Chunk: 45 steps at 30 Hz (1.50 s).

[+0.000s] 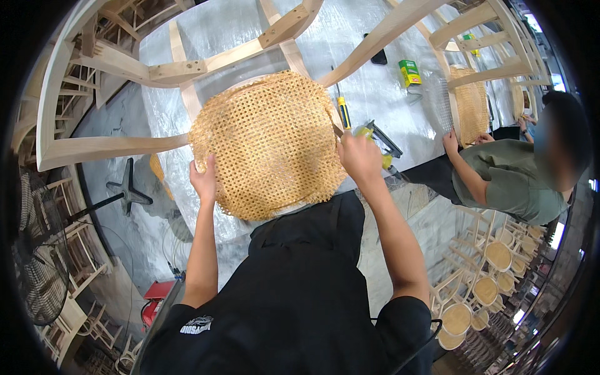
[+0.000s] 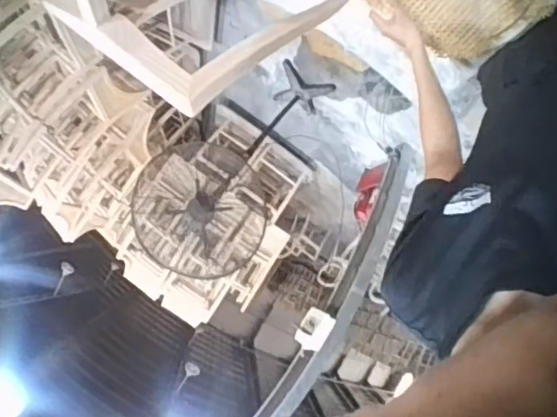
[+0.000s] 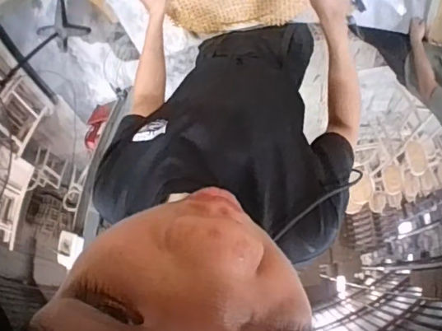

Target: The person aligns a woven cane seat onto an inverted wooden chair frame, then uses a hammer and a nail gun to secure the seat to the frame. The person repeatedly taps the seat edges and staples the perimeter to hold the cane in place.

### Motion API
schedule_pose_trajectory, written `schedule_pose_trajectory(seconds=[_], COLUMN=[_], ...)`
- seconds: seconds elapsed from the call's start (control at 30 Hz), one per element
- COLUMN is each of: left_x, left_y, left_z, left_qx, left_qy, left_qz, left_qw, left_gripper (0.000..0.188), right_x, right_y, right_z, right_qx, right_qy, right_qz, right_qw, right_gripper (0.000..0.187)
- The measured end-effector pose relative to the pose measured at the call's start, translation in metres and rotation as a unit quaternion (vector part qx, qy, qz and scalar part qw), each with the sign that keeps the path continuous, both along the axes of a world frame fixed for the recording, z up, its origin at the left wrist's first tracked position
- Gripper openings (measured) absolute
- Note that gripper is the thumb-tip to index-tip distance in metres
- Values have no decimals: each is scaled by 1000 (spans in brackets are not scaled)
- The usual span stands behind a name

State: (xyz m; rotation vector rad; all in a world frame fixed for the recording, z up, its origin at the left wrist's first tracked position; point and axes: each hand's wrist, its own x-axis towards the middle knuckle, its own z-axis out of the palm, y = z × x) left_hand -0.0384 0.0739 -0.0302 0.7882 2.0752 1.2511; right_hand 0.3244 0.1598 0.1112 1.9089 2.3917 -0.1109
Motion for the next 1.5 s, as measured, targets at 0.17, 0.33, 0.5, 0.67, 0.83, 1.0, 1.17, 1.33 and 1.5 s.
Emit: schedule_pose_trajectory(seconds=[0.17, 0.33, 0.5, 0.67, 0.83, 1.0, 1.17, 1.33, 1.5], left_x=[0, 1, 0, 1, 1, -3, -1, 0, -2], left_y=[-3, -5, -2, -1, -1, -3, -3, -1, -5], left_z=[-1, 4, -2, 1, 3, -5, -6, -3, -5], left_qx=[-3, 6, 13, -20, -25, -17, -21, -23, -20], left_qy=[-8, -7, 5, -7, 28, 7, 7, 9, 17], left_qz=[10, -8, 10, 16, 15, 20, 23, 24, 23], left_qw=[1000, 1000, 1000, 1000, 999, 1000, 999, 999, 999], left_gripper=[39, 33, 36, 39, 41, 44, 44, 42, 40], right_x=[-6, -20, -12, -8, -11, -19, -23, -29, -33], right_y=[18, 36, 42, 32, 29, 41, 60, 78, 74], right_z=[-4, -10, -7, 4, 17, 17, 12, 17, 38], right_qx=[-32, -50, -78, -69, -50, -44, -54, -99, -128], right_qy=[-2, -28, -6, -6, -5, -23, -43, -89, -69], right_qz=[12, 27, 37, 17, 14, 52, 93, 89, 66], right_qw=[999, 998, 996, 997, 999, 997, 993, 987, 987], right_gripper=[20, 18, 21, 24, 27, 25, 20, 22, 26])
